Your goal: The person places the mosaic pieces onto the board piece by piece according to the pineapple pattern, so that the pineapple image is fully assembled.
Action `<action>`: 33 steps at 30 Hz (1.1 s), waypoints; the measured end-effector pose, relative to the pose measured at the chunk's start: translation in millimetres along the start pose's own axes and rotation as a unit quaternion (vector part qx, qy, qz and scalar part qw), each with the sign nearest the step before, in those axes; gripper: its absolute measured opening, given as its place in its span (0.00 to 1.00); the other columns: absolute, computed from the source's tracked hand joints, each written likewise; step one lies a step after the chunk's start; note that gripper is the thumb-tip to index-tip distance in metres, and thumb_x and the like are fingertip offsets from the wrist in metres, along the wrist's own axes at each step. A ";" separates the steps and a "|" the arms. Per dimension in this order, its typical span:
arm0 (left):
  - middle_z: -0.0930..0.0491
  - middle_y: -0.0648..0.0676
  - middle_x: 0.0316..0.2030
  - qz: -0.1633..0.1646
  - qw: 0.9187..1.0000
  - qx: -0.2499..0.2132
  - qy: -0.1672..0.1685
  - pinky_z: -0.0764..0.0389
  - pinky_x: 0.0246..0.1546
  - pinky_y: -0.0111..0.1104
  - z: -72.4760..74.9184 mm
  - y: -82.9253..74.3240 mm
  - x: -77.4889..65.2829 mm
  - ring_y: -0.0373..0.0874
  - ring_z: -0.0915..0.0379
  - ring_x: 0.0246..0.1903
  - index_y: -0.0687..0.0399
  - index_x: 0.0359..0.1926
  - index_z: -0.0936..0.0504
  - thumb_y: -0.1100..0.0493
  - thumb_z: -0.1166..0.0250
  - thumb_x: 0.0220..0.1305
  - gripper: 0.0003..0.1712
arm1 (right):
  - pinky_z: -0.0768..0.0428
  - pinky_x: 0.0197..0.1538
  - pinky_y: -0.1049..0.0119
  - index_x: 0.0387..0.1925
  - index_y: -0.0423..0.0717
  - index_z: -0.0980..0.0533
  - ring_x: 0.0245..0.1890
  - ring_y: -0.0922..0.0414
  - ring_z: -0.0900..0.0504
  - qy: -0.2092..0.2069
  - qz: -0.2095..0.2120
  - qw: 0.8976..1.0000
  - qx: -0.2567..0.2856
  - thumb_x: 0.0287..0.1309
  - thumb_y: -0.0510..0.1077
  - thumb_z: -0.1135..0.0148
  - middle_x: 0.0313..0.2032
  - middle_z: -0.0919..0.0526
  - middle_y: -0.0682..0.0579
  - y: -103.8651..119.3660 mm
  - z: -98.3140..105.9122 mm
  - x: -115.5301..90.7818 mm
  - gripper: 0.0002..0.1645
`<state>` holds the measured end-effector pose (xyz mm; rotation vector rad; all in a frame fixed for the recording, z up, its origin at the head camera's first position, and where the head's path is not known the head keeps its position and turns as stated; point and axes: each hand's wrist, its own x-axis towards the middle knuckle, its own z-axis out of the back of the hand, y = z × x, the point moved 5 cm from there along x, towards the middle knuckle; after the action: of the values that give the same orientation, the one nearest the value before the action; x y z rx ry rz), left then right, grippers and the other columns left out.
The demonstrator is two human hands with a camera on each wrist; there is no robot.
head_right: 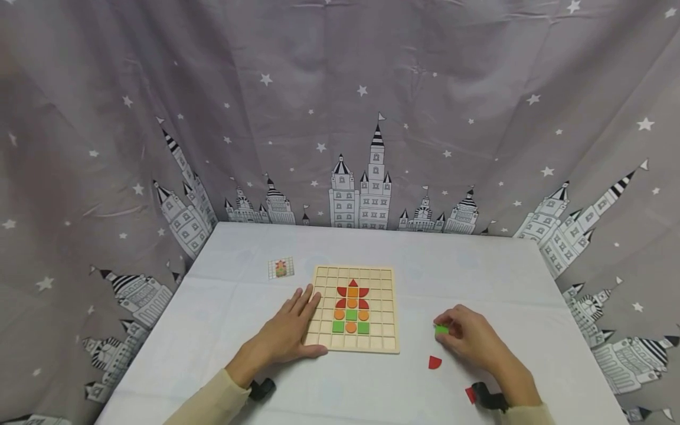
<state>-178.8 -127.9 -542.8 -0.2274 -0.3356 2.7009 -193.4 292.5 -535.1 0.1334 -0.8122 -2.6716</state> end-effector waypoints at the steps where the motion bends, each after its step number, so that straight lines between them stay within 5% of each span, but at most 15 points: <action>1: 0.46 0.74 0.92 -0.001 1.000 0.001 0.000 0.31 0.89 0.63 0.0 -0.1 0.2 0.73 0.46 0.92 0.67 0.92 0.41 0.21 0.22 0.65 0.76 | 0.14 0.44 0.71 0.51 0.53 0.08 0.38 0.71 0.21 -0.002 0.001 1.000 0.000 0.64 0.43 0.11 0.44 0.10 0.62 2.5 0.0 1.1 0.16; 11: 0.46 0.75 0.92 -0.004 1.000 0.004 -0.004 0.30 0.88 0.64 3.7 -1.6 1.3 0.73 0.45 0.92 0.68 0.92 0.41 0.22 0.21 0.65 0.75 | 0.08 0.47 0.70 0.52 0.46 0.10 0.41 0.69 0.11 -0.008 0.054 0.998 0.038 0.67 0.34 0.16 0.48 0.08 0.53 33.0 -3.8 15.3 0.15; 23: 0.46 0.74 0.92 0.006 1.000 -0.006 0.002 0.31 0.89 0.64 4.2 -2.2 0.4 0.72 0.46 0.92 0.67 0.92 0.41 0.23 0.20 0.65 0.75 | 0.10 0.47 0.72 0.54 0.44 0.09 0.42 0.70 0.14 0.034 0.065 0.995 0.066 0.69 0.37 0.16 0.49 0.09 0.53 69.4 -23.8 31.0 0.15; 33: 0.46 0.74 0.92 0.002 1.000 -0.004 0.002 0.31 0.89 0.63 2.8 -2.0 0.4 0.73 0.46 0.92 0.68 0.91 0.40 0.23 0.21 0.65 0.75 | 0.11 0.45 0.72 0.52 0.40 0.09 0.40 0.66 0.14 0.049 0.152 0.982 0.099 0.63 0.31 0.17 0.48 0.08 0.47 102.6 -50.6 37.8 0.17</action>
<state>-179.0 -126.6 -539.7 -0.2356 -0.3466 2.7024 -188.9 173.1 -519.9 0.1733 -0.9803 -2.2788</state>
